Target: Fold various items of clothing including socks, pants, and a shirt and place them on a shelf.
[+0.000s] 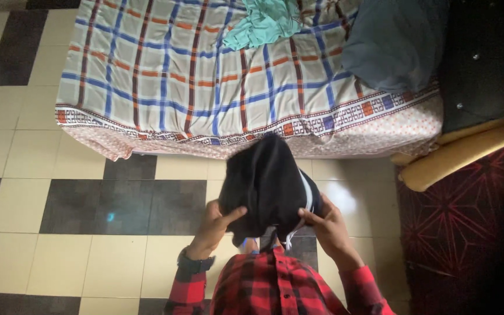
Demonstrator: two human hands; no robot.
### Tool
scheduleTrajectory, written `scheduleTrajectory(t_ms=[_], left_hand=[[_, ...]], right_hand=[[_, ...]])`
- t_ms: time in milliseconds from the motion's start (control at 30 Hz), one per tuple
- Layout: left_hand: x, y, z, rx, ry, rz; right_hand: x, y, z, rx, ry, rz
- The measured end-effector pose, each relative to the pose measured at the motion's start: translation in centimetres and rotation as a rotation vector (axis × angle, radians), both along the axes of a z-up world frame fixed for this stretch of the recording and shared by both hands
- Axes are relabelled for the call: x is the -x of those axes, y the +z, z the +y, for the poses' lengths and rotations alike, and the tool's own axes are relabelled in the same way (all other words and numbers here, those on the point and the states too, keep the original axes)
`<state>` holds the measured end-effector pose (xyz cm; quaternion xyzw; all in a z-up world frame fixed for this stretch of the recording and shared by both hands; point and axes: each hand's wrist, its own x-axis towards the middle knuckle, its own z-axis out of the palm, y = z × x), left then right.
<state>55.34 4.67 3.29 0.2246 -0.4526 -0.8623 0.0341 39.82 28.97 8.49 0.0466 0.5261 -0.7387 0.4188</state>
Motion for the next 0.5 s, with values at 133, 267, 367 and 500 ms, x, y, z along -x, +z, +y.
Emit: scheduleTrajectory(t_ms=[133, 267, 367, 500], left_hand=[[0.8, 0.4, -0.4, 0.26, 0.136, 0.0], [1.8, 1.8, -0.6, 0.195, 0.235, 0.125], [1.3, 3.9, -0.7, 0.598, 0.207, 0.171], [1.2, 9.6, -0.1, 1.019, 0.133, 0.083]], right_hand=[[0.9, -4.0, 0.8, -0.143, 0.0, 0.311], [0.9, -0.5, -0.7, -0.137, 0.106, 0.43], [0.7, 2.4, -1.5, -0.161, 0.167, 0.473], [0.3, 5.1, -2.2, -0.182, 0.316, 0.676]])
